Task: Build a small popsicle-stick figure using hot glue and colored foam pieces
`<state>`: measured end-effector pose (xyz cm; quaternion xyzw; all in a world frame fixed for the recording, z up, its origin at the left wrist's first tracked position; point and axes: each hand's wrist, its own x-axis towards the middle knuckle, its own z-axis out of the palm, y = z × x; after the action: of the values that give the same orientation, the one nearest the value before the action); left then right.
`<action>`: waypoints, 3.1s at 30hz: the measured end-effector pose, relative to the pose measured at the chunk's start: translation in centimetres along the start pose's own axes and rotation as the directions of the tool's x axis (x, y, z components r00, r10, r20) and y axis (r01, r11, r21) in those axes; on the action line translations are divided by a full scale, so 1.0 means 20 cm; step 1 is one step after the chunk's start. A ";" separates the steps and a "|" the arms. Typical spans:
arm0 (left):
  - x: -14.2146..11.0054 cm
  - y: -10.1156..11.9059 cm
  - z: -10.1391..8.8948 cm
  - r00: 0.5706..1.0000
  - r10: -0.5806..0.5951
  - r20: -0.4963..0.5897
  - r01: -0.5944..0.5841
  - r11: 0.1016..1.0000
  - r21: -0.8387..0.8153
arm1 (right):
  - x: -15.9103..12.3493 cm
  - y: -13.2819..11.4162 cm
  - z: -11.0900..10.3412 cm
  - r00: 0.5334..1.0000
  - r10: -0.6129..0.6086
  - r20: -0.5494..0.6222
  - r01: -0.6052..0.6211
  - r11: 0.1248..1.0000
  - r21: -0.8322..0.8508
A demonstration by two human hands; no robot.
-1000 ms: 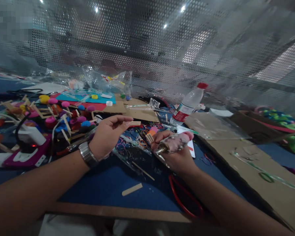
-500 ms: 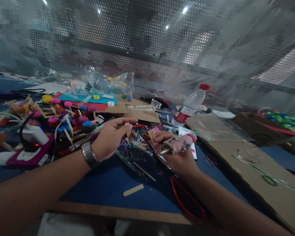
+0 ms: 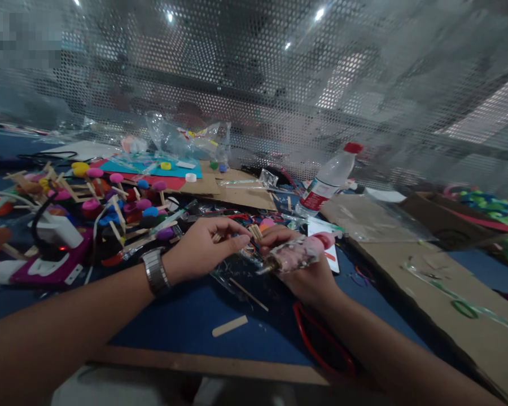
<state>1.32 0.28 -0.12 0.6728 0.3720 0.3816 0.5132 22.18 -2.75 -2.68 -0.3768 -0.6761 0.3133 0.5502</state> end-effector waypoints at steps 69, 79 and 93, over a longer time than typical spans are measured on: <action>0.04 -0.06 -0.02 0.996 -0.080 -0.027 0.076 0.989 -0.128 | 0.00 0.01 -0.03 0.983 0.151 -0.104 -0.155 0.987 -0.033; 0.04 -0.02 0.00 0.994 -0.110 -0.010 0.100 0.934 -0.343 | 0.00 -0.03 -0.02 0.989 0.113 -0.099 -0.121 0.989 -0.085; 0.02 -0.02 0.00 0.993 -0.099 0.069 0.120 0.883 -0.454 | -0.01 0.01 -0.03 0.965 0.189 -0.182 -0.198 0.980 -0.032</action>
<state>1.48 0.78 -0.37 0.5194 0.2978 0.4138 0.6858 22.89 -2.89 -2.79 -0.4814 -0.5918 0.3135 0.5654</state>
